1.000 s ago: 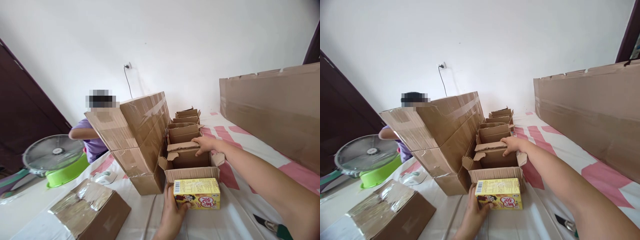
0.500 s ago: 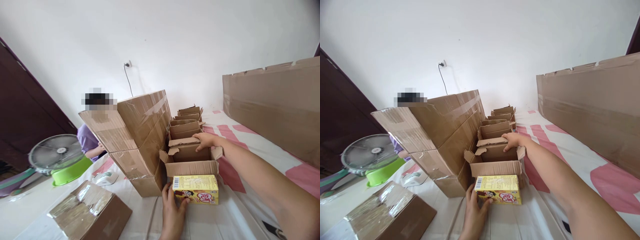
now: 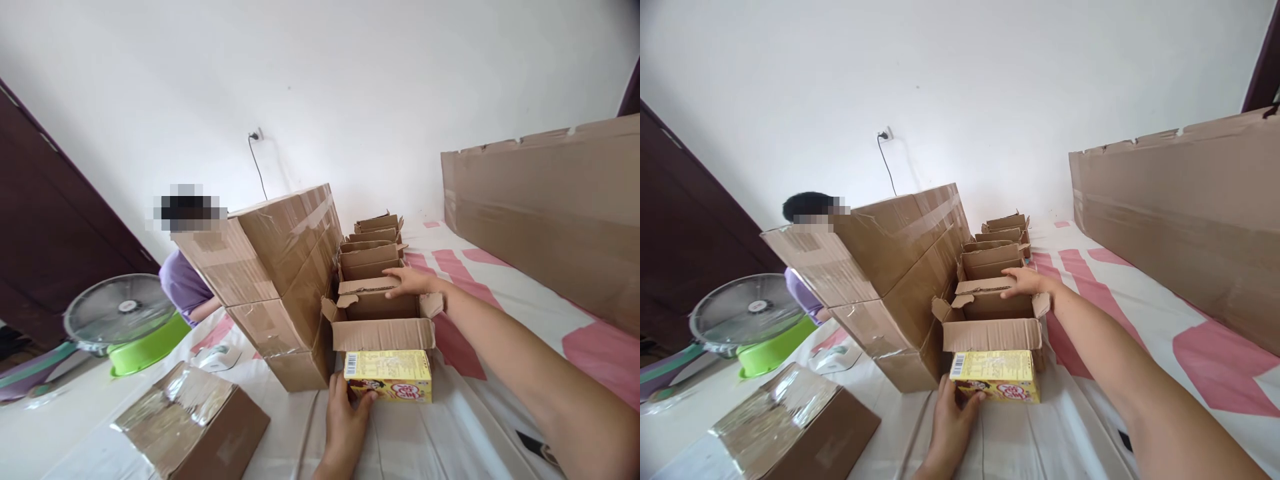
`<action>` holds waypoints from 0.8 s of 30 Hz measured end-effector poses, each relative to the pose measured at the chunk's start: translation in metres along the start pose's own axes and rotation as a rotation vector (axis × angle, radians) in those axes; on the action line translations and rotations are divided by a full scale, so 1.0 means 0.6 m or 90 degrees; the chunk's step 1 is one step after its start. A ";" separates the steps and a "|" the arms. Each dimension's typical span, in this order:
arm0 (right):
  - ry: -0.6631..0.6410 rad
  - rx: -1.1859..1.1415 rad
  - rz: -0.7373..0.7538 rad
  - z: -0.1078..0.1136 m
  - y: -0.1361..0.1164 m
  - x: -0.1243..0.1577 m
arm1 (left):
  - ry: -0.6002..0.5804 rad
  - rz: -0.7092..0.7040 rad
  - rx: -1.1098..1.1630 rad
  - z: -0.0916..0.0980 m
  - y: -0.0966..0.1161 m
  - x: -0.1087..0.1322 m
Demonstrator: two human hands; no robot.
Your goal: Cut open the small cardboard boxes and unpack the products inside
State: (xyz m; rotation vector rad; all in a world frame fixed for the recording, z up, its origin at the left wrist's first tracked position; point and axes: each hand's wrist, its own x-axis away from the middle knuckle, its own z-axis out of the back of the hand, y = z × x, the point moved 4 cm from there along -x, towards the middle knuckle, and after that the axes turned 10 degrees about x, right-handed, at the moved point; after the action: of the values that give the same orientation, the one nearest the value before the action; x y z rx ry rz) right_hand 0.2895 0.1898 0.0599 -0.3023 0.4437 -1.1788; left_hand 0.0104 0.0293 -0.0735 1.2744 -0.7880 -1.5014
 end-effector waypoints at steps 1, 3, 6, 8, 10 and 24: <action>0.024 -0.034 -0.012 0.004 -0.001 0.005 | 0.000 -0.003 0.005 0.000 0.001 -0.001; 0.090 -0.103 -0.039 0.013 -0.001 0.018 | 0.003 -0.007 0.022 0.000 0.003 -0.002; 0.212 -0.188 -0.106 0.031 0.007 0.048 | 0.008 -0.003 0.049 0.000 0.005 -0.004; 0.292 -0.235 -0.167 0.040 0.017 0.078 | 0.009 0.006 0.053 0.000 0.004 -0.006; 0.362 -0.279 -0.219 0.044 0.023 0.117 | 0.011 0.017 0.049 0.000 0.001 -0.007; 0.162 -0.481 0.298 0.061 -0.389 0.532 | 0.022 0.038 0.039 -0.002 0.008 -0.004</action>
State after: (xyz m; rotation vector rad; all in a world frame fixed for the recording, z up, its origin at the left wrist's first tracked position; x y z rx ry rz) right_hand 0.2160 -0.1921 0.1412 -0.6580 1.1202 -0.5509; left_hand 0.0125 0.0302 -0.0684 1.3068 -0.8490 -1.4136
